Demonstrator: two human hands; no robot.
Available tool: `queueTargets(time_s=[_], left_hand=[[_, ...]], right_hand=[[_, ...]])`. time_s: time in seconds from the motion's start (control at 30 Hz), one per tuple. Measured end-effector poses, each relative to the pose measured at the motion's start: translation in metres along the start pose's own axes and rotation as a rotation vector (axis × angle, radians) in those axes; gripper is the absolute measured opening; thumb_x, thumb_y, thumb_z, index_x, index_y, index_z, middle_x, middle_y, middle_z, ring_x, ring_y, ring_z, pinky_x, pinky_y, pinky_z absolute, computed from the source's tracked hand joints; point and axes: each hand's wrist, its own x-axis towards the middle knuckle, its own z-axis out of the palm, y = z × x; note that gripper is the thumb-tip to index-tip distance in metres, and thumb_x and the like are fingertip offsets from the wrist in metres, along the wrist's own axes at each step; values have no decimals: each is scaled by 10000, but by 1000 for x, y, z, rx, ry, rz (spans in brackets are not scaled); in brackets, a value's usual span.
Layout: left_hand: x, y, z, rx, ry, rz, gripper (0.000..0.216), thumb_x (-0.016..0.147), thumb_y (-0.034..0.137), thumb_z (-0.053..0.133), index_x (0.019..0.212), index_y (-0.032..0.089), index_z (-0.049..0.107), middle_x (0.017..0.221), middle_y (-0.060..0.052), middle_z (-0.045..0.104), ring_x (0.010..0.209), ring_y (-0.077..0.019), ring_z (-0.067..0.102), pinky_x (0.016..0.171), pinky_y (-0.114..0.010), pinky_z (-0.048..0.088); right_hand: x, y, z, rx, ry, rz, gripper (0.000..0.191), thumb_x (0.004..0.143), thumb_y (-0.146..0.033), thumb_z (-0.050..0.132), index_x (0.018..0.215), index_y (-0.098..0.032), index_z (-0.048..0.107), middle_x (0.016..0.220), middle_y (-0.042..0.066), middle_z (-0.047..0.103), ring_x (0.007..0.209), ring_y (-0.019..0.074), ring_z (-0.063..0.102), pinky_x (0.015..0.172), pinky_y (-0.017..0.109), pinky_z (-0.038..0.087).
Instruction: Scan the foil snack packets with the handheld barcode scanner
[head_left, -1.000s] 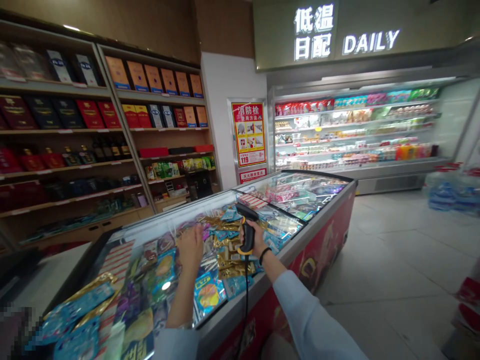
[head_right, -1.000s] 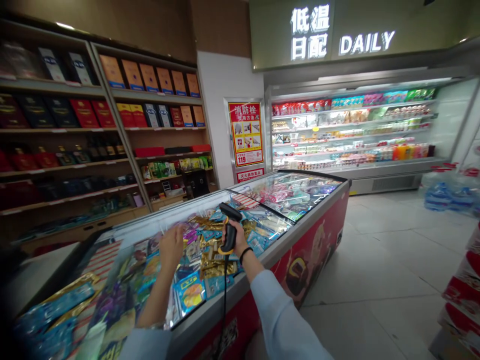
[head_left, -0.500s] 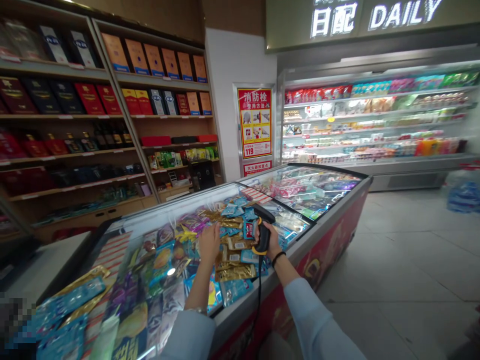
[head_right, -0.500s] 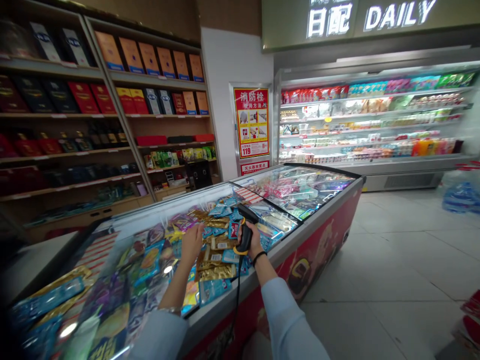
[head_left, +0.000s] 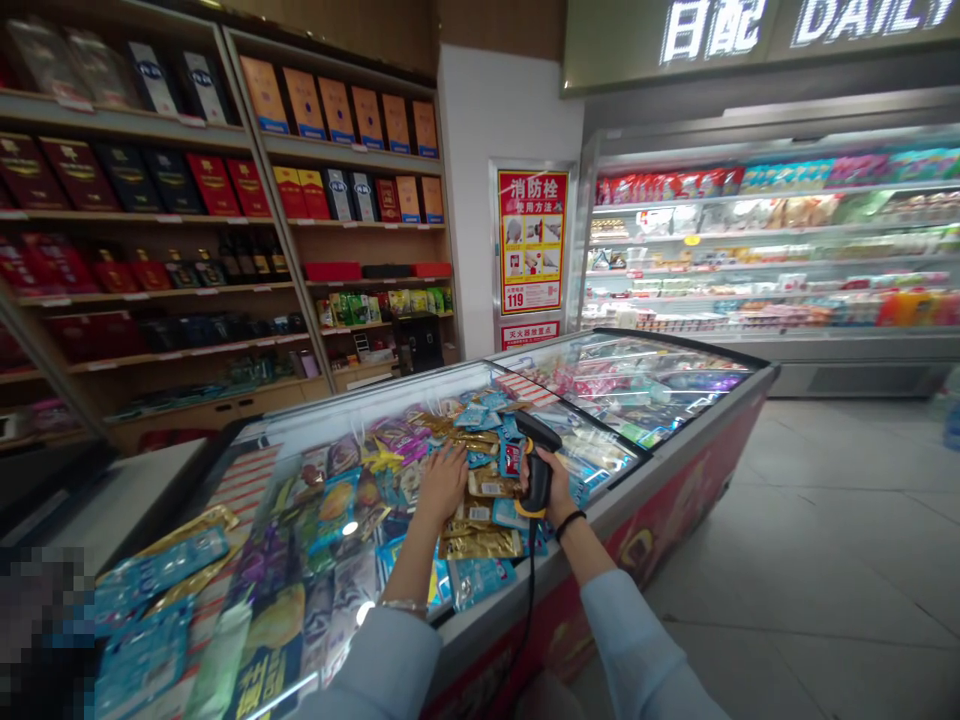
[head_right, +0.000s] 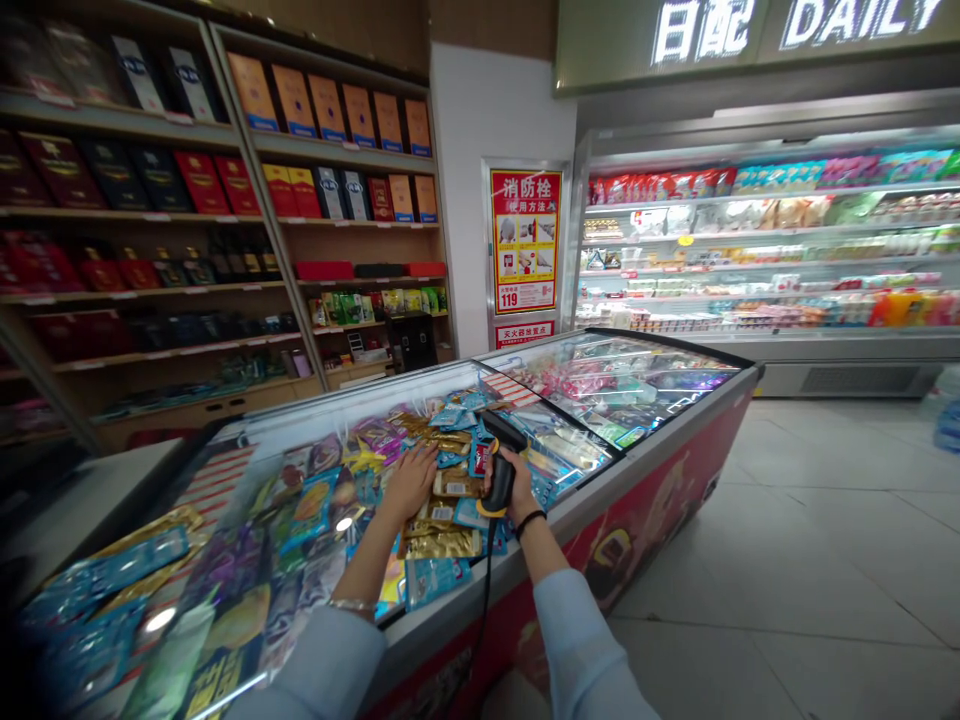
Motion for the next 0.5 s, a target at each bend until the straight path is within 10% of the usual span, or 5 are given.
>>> queueTargets(time_s=[0.23, 0.5], left_hand=[[6, -2, -22, -37, 212, 75, 402, 971, 229, 293, 1264, 179, 564, 1323, -90, 606, 1271, -192, 515, 1211, -465, 206], [6, -19, -14, -317, 371, -233, 225, 831, 138, 516, 1045, 187, 563, 1096, -111, 647, 1048, -243, 631, 890, -386, 514]], right_hand=[[0, -1, 2, 16, -5, -21, 286, 671, -460, 644, 762, -198, 574, 492, -25, 538, 351, 120, 478, 341, 225, 379], [3, 3, -1, 37, -73, -38, 326, 676, -477, 688, 769, -183, 581, 493, -22, 563, 331, 114, 482, 333, 222, 396]])
